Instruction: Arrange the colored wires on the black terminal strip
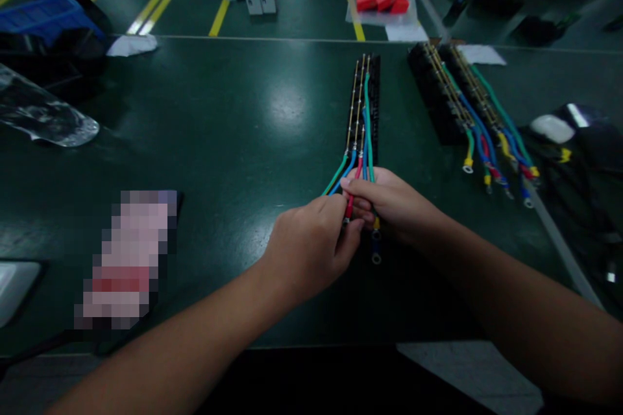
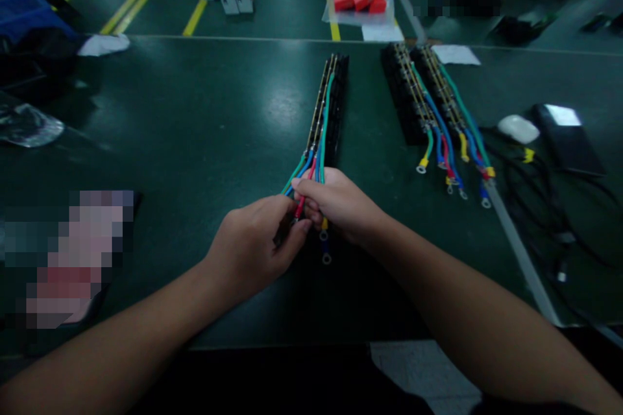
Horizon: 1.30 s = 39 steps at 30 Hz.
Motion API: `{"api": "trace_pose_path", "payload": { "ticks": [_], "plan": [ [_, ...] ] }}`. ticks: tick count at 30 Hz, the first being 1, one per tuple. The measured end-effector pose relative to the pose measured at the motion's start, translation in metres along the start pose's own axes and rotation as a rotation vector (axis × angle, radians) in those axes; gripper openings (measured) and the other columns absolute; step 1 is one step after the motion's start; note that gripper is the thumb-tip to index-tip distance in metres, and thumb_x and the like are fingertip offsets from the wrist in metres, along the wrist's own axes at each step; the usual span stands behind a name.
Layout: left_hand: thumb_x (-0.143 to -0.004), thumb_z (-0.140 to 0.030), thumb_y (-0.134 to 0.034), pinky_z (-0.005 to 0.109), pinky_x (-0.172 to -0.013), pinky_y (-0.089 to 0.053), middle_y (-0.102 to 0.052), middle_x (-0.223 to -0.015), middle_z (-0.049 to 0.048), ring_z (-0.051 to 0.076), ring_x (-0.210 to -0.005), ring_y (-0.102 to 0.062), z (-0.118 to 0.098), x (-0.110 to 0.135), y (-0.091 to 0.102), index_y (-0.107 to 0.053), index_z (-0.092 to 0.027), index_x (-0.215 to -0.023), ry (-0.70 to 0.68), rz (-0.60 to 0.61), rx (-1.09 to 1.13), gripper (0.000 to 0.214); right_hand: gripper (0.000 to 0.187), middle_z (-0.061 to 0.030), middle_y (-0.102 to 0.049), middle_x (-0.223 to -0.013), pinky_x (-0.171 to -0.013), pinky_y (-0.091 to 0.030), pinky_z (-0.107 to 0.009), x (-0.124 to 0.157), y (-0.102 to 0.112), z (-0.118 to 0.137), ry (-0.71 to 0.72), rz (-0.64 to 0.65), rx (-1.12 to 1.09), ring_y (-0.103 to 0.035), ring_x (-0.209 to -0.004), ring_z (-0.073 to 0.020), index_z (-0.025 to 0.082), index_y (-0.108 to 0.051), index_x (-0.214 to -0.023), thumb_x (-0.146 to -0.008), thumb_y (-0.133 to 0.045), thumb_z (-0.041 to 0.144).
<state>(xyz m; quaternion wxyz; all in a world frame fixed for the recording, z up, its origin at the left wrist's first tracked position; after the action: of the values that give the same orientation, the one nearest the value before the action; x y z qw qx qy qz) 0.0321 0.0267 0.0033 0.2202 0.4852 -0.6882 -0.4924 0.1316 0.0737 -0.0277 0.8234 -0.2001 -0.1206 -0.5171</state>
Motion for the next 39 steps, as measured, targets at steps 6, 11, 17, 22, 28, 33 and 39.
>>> {"api": "trace_pose_path", "payload": {
  "ticks": [6, 11, 17, 22, 28, 33, 39],
  "plan": [
    [-0.093, -0.031, -0.046, 0.029, -0.055, -0.036, -0.061, -0.075, 0.0023, 0.016, -0.066, -0.056, -0.0001, -0.0004, 0.0002, -0.054, -0.017, -0.093, -0.014, -0.009, 0.013, 0.016, 0.030, 0.0051, -0.041, -0.043, -0.038, -0.027, -0.018, 0.0003, 0.0005, -0.0002, 0.000, -0.007, 0.015, -0.034, -0.037, -0.0057, 0.017, -0.047, -0.058, -0.087, -0.052, 0.022],
    [-0.093, -0.031, -0.046, 0.030, -0.055, -0.034, -0.059, -0.074, 0.0017, 0.017, -0.065, -0.055, -0.0002, -0.0003, -0.0004, -0.054, -0.017, -0.092, -0.016, -0.003, 0.012, 0.016, 0.032, 0.0049, -0.041, -0.041, -0.039, -0.028, -0.019, 0.0003, 0.0002, -0.0001, -0.002, -0.005, 0.012, -0.034, -0.036, -0.0058, 0.018, -0.046, -0.057, -0.088, -0.052, 0.022],
    [-0.093, -0.032, -0.046, 0.029, -0.054, -0.035, -0.060, -0.074, 0.0021, 0.016, -0.065, -0.056, 0.0001, 0.0004, -0.0007, -0.054, -0.017, -0.092, -0.001, 0.004, 0.000, 0.017, 0.032, 0.0053, -0.040, -0.041, -0.037, -0.026, -0.018, 0.0009, -0.0010, 0.0005, -0.020, -0.012, -0.010, -0.033, -0.036, -0.0059, 0.018, -0.046, -0.057, -0.089, -0.051, 0.023],
    [-0.093, -0.033, -0.046, 0.030, -0.054, -0.037, -0.062, -0.075, 0.0027, 0.017, -0.065, -0.057, 0.0006, -0.0001, 0.0000, -0.055, -0.017, -0.094, 0.019, 0.002, 0.014, 0.018, 0.030, 0.0058, -0.039, -0.042, -0.037, -0.027, -0.018, 0.0000, -0.0011, -0.0009, -0.012, -0.005, -0.039, -0.033, -0.036, -0.0058, 0.018, -0.047, -0.059, -0.089, -0.052, 0.023],
    [-0.094, -0.033, -0.045, 0.031, -0.055, -0.035, -0.062, -0.076, 0.0025, 0.016, -0.062, -0.054, 0.0028, 0.0002, -0.0006, -0.055, -0.017, -0.090, 0.056, 0.023, 0.110, 0.019, 0.030, 0.0059, -0.039, -0.042, -0.036, -0.026, -0.017, -0.0006, 0.0006, -0.0030, -0.024, -0.022, -0.036, -0.032, -0.035, -0.0055, 0.018, -0.048, -0.060, -0.090, -0.051, 0.023],
    [-0.093, -0.034, -0.046, 0.030, -0.054, -0.033, -0.060, -0.075, 0.0021, 0.015, -0.061, -0.052, 0.0015, 0.0002, -0.0006, -0.054, -0.017, -0.089, 0.060, 0.036, 0.119, 0.019, 0.028, 0.0060, -0.039, -0.041, -0.036, -0.026, -0.017, -0.0004, 0.0014, -0.0023, -0.027, -0.046, -0.011, -0.032, -0.036, -0.0055, 0.017, -0.050, -0.063, -0.090, -0.050, 0.022],
    [-0.094, -0.034, -0.045, 0.030, -0.054, -0.029, -0.056, -0.070, 0.0007, 0.016, -0.060, -0.050, -0.0014, 0.0010, -0.0008, -0.053, -0.017, -0.091, 0.027, 0.032, 0.056, 0.019, 0.024, 0.0063, -0.039, -0.042, -0.036, -0.026, -0.017, -0.0002, 0.0018, -0.0014, -0.013, -0.050, -0.016, -0.032, -0.036, -0.0053, 0.017, -0.050, -0.064, -0.088, -0.051, 0.019]
  ]
}}
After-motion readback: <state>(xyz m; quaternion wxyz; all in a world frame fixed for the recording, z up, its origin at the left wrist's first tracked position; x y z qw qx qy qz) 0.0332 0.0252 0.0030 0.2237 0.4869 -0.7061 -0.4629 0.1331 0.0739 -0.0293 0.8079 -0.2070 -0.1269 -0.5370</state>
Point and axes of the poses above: each hand's wrist, its own x-axis away from the middle knuckle, its own y-axis out of the back of the hand, z = x × y, the point moved 6 cm from there along -x, towards the middle knuckle
